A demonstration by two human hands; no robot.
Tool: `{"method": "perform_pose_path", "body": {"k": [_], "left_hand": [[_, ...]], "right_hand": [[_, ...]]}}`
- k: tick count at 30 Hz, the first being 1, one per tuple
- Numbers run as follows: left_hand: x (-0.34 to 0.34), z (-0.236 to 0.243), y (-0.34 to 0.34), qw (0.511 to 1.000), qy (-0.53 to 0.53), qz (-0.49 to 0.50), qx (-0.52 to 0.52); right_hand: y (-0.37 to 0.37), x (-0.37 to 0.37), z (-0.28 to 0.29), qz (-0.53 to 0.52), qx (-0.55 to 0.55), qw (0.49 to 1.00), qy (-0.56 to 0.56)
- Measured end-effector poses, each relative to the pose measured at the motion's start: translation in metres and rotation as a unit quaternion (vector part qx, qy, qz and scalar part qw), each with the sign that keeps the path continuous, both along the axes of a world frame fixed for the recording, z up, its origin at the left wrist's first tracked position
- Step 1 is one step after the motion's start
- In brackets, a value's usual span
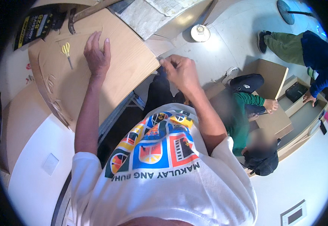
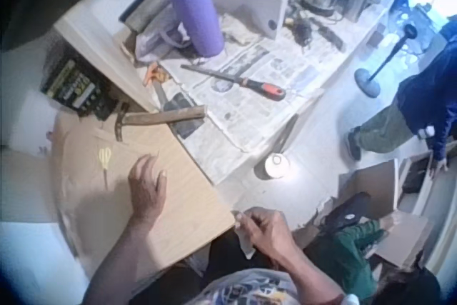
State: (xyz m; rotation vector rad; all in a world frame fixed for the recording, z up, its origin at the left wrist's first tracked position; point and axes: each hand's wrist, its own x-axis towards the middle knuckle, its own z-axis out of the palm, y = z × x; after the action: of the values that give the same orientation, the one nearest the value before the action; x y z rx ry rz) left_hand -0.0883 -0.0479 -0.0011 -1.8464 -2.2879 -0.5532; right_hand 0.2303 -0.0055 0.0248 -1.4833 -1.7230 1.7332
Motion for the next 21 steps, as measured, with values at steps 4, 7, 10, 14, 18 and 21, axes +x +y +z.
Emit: {"method": "perform_pose_path", "body": {"k": [4,7,10,14,18,21], "left_hand": [[-0.004,-0.010,-0.005,0.999,-0.009,-0.003,0.039],[0.004,0.006,0.000,0.998,-0.003,-0.032,0.052],[0.006,0.019,0.000,0.994,0.015,-0.080,0.075],[0.007,0.003,-0.002,0.992,0.029,-0.102,0.069],[0.050,0.014,-0.009,0.986,-0.061,-0.152,0.043],[0.103,0.034,-0.024,0.966,-0.117,-0.230,0.009]], "right_hand": [[0.030,0.036,-0.015,-0.183,-0.060,0.974,0.116],[0.037,0.078,-0.004,-0.235,-0.152,0.949,0.146],[0.014,0.101,-0.009,-0.265,-0.173,0.928,0.196],[-0.030,0.104,-0.032,-0.304,-0.228,0.894,0.236],[-0.064,0.092,-0.033,-0.318,-0.248,0.887,0.225],[-0.081,0.068,-0.003,-0.333,-0.228,0.882,0.243]]}}
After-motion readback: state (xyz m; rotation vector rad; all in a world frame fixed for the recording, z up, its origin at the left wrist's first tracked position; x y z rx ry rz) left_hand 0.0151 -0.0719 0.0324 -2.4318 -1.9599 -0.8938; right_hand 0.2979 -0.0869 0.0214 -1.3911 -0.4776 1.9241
